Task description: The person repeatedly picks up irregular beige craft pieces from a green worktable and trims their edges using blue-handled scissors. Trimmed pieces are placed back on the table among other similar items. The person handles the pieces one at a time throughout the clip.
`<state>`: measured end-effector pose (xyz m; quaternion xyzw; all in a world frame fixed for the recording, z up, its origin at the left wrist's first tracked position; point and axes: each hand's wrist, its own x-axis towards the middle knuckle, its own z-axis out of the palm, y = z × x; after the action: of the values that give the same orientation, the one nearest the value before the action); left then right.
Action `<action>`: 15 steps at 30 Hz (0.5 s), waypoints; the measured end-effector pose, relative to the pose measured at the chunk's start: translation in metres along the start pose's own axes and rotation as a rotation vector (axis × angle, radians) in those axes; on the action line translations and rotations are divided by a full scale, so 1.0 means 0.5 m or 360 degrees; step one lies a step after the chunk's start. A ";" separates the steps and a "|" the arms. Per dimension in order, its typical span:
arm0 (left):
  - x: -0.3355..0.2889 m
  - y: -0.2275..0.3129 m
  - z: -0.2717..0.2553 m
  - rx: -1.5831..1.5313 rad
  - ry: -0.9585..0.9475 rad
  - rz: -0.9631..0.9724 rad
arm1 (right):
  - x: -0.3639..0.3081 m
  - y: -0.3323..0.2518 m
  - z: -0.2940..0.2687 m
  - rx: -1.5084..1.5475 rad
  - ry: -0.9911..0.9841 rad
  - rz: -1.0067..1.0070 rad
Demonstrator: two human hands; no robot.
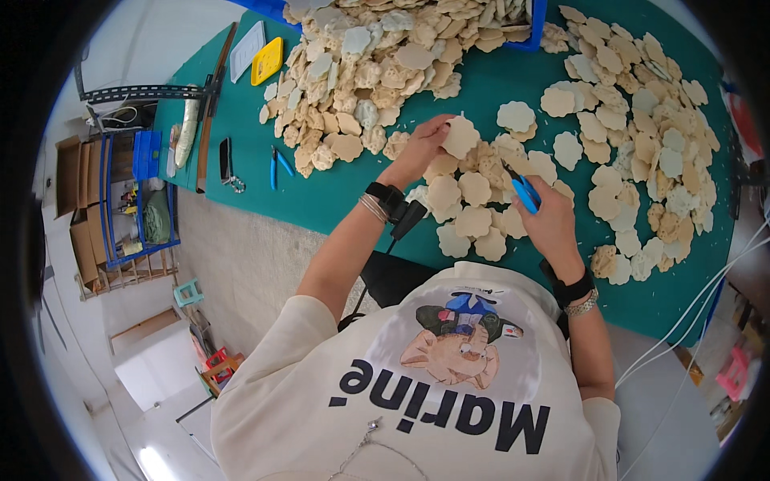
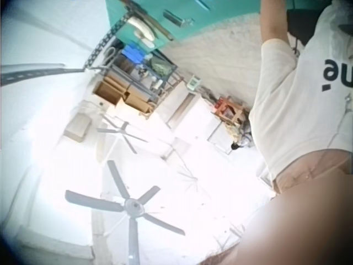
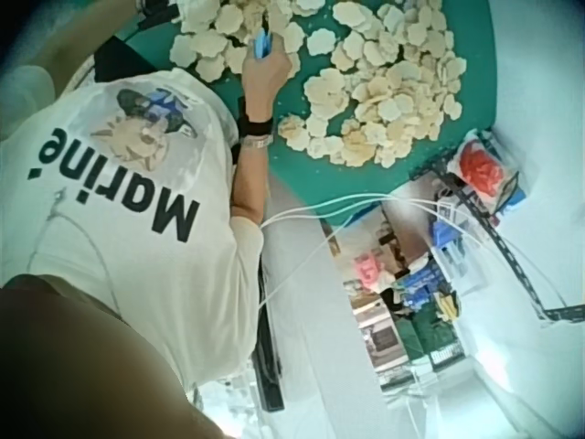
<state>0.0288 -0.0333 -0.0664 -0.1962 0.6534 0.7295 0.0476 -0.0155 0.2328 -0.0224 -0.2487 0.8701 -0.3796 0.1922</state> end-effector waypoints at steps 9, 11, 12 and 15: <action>-0.096 0.038 0.049 -0.0535 -0.0288 -0.0110 | 0.028 -0.018 -0.010 -0.0011 0.0008 -0.0305; -0.112 0.042 0.056 -0.0421 -0.0267 -0.0082 | 0.027 -0.024 -0.012 -0.0014 -0.0057 -0.0309; -0.118 0.044 0.057 -0.0363 -0.0252 -0.0083 | 0.026 -0.028 -0.012 -0.0016 -0.0067 -0.0322; -0.130 0.047 0.063 -0.0211 -0.0196 -0.0041 | 0.020 -0.039 -0.012 -0.0010 -0.0091 -0.0350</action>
<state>0.0737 0.0061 -0.0199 -0.1622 0.5970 0.7812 0.0840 -0.0210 0.2189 -0.0050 -0.3541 0.8328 -0.3885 0.1734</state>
